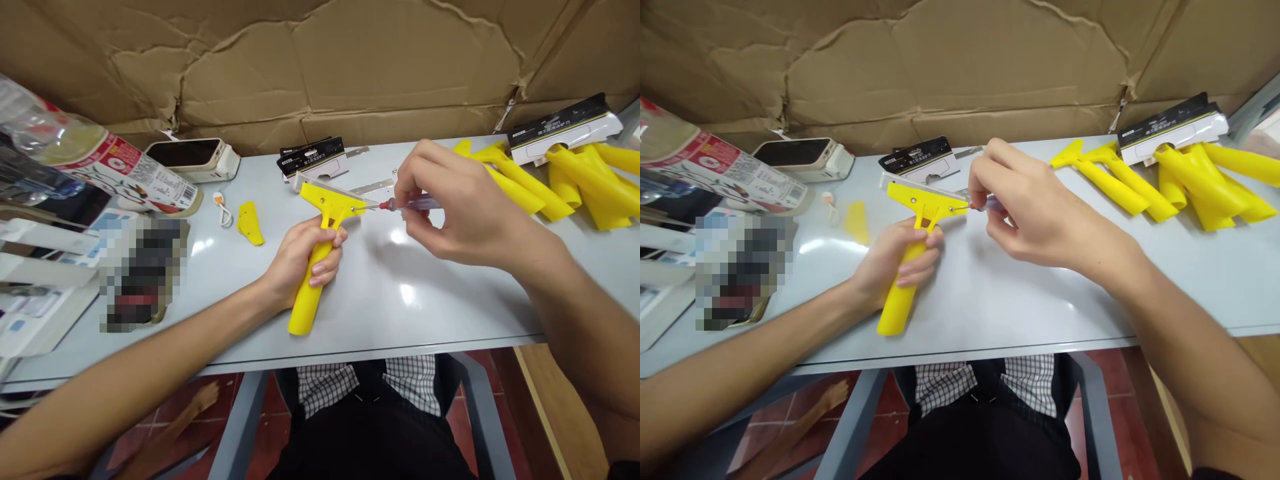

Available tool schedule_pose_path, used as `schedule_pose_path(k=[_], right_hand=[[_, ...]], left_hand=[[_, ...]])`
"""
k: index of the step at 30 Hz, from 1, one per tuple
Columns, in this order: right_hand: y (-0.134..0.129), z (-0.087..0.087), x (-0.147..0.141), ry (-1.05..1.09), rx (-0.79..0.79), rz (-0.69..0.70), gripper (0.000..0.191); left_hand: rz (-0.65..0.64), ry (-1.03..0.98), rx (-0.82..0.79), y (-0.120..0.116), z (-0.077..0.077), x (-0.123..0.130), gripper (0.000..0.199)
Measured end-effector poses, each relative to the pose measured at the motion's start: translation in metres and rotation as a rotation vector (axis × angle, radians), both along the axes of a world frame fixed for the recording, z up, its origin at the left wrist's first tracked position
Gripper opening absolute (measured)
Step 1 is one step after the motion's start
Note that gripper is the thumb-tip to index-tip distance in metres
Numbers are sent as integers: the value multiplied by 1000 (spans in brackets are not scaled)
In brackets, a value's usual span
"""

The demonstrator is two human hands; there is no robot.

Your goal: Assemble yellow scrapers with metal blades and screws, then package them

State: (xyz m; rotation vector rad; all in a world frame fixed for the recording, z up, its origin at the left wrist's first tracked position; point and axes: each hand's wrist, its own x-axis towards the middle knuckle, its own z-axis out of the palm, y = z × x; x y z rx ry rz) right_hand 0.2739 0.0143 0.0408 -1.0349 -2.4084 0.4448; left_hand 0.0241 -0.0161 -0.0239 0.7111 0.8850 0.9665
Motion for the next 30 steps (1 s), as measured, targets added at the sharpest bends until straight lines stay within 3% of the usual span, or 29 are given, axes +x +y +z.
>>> schedule_pose_path(k=[4, 8, 16, 19, 23, 27, 30], right_hand=[[3, 4, 2, 14, -2, -50, 14], [7, 3, 2, -49, -4, -147, 21], [3, 2, 6, -21, 30, -36, 13], [7, 0, 7, 19, 150, -11, 8], [18, -11, 8, 53, 283, -32, 15], [19, -13, 9, -7, 286, 2, 6], [15, -7, 10, -11, 234, 10, 18]], left_hand=[[2, -8, 3, 0, 0, 0, 19], [7, -1, 7, -1, 1, 2, 19], [12, 13, 11, -1, 3, 2, 18], [9, 30, 9, -1, 4, 3, 17], [-1, 38, 5, -2, 4, 2, 17], [5, 46, 4, -2, 4, 2, 16], [10, 45, 7, -1, 4, 3, 16]])
